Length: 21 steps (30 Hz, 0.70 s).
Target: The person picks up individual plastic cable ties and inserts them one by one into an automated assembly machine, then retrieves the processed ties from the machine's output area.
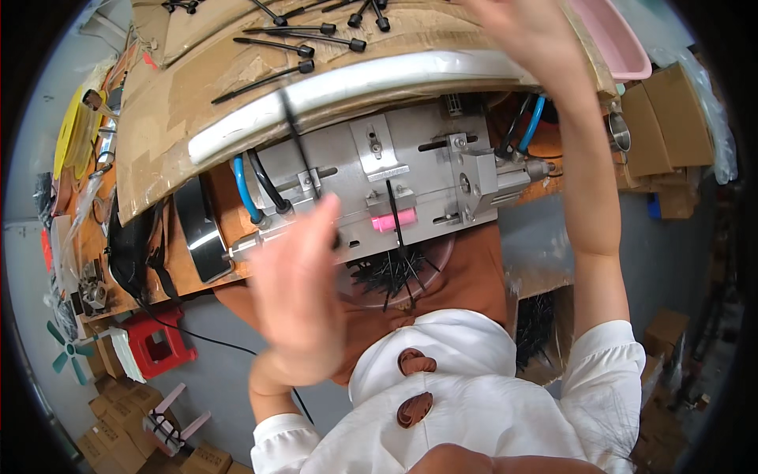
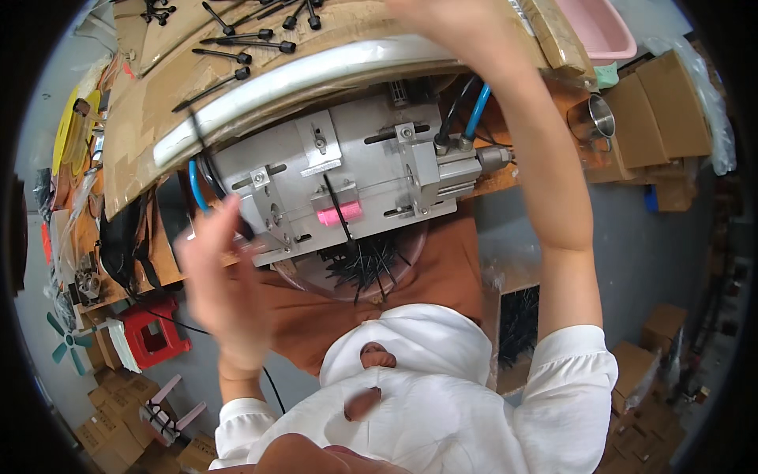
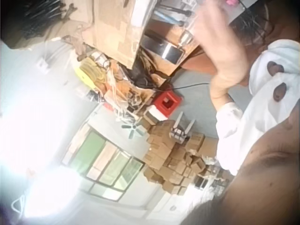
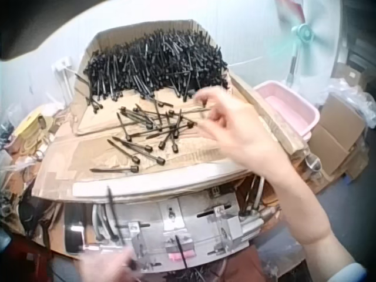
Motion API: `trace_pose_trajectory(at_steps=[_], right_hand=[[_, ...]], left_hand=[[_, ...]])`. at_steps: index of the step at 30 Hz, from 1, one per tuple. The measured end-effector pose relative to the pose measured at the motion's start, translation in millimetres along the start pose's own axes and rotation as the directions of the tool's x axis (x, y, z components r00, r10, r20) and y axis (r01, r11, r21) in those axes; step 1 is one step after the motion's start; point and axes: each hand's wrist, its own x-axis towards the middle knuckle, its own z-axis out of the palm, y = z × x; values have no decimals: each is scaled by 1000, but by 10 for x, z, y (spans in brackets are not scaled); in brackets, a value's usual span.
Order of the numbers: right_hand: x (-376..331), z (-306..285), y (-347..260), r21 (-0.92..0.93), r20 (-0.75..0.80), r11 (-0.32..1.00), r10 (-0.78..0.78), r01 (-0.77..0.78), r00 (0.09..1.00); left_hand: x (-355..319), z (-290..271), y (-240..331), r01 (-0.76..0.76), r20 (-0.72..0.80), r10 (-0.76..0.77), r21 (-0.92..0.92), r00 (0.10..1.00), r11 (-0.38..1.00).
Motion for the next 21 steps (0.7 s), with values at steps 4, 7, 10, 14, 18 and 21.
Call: trace_pose_trajectory(at_steps=[4,7,10,14,18,21], right_hand=[[-247,-286,-64,491,50,841,235,-229,971],[-488,-381,-274,713,92,664,227,-224,969],[-689,-428,-350,713,39,685,176,-150,984],[-1000,-319,-383,488,-130,867,182,-96,975],[-1588,-24,-485,344,-39,933,126,-105,991],[-2004,273,-568,185,46,982,-40,31,998]], left_hand=[[-572,392,306,25,241,-40,62,970,998],[-689,591,336,42,345,-83,125,935,991],[-632,667,361,47,375,-108,168,921,985],[-570,660,331,23,373,-102,210,922,977],[-454,515,229,8,422,-84,178,903,984],[144,315,91,101,183,-110,58,977,993]])
